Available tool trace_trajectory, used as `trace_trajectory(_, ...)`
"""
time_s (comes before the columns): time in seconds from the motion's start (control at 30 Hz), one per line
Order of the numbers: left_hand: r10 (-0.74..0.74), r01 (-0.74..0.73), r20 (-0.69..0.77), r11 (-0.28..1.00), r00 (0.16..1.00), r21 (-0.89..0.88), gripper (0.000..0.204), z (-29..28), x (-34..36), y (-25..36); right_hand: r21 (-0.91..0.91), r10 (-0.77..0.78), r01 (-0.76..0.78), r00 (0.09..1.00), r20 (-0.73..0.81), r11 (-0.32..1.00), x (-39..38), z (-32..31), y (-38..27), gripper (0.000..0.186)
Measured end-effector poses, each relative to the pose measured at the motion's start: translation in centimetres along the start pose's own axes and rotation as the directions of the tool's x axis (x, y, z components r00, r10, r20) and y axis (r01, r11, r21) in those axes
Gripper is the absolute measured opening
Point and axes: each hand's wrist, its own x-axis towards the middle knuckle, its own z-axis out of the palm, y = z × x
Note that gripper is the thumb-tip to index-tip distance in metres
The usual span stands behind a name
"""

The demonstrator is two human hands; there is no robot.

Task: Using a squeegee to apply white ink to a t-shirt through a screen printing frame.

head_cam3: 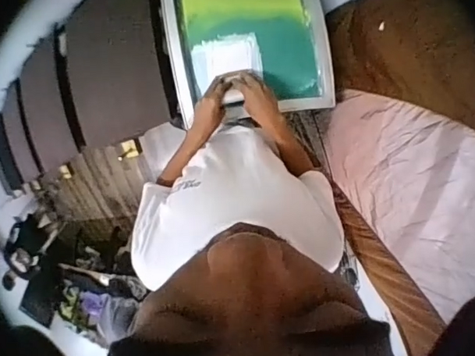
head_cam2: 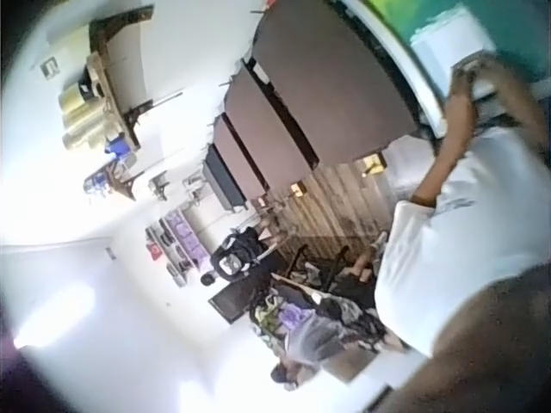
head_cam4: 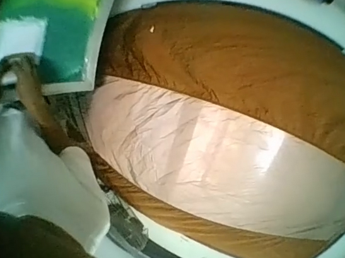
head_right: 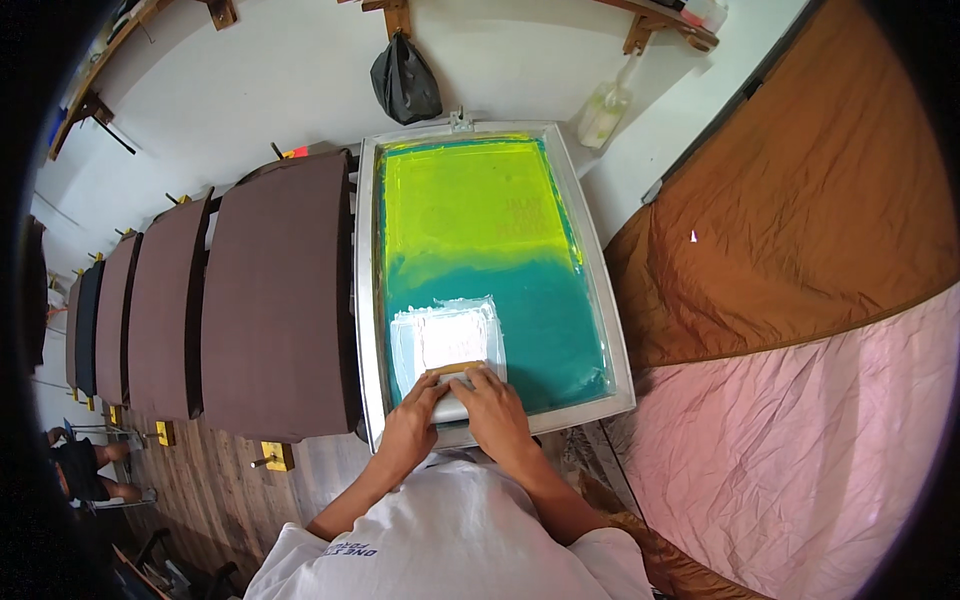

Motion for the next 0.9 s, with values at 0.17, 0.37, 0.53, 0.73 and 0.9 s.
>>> trace_trajectory(0.17,0.020,-0.019,-0.025,1.000,0.999,0.018,0.067,0.3,-0.3,-0.3,-0.058,-0.036,0.032,0.997,-0.063,0.998,-0.8,1.1,0.3,0.056)
trace_trajectory(0.37,0.018,-0.018,-0.034,1.000,0.999,0.008,0.065,0.1,-0.5,0.1,-0.059,0.013,-0.015,0.999,-0.033,0.998,-0.8,1.1,0.0,0.056)
trace_trajectory(0.53,0.016,-0.017,-0.024,0.999,1.000,-0.038,0.065,0.0,-0.7,0.6,-0.075,-0.009,0.009,1.000,-0.006,0.997,-1.0,-0.1,-0.5,0.056)
trace_trajectory(0.73,0.044,-0.044,-0.011,0.999,0.999,0.011,0.062,-0.2,-1.3,0.6,-0.025,0.011,-0.010,0.999,0.041,1.000,-1.2,-0.7,-0.9,0.053)
trace_trajectory(0.9,0.035,-0.035,0.019,0.999,0.999,0.018,0.059,0.3,-1.8,0.5,-0.057,-0.010,0.010,1.000,0.000,0.998,-1.9,-0.4,-0.7,0.048)
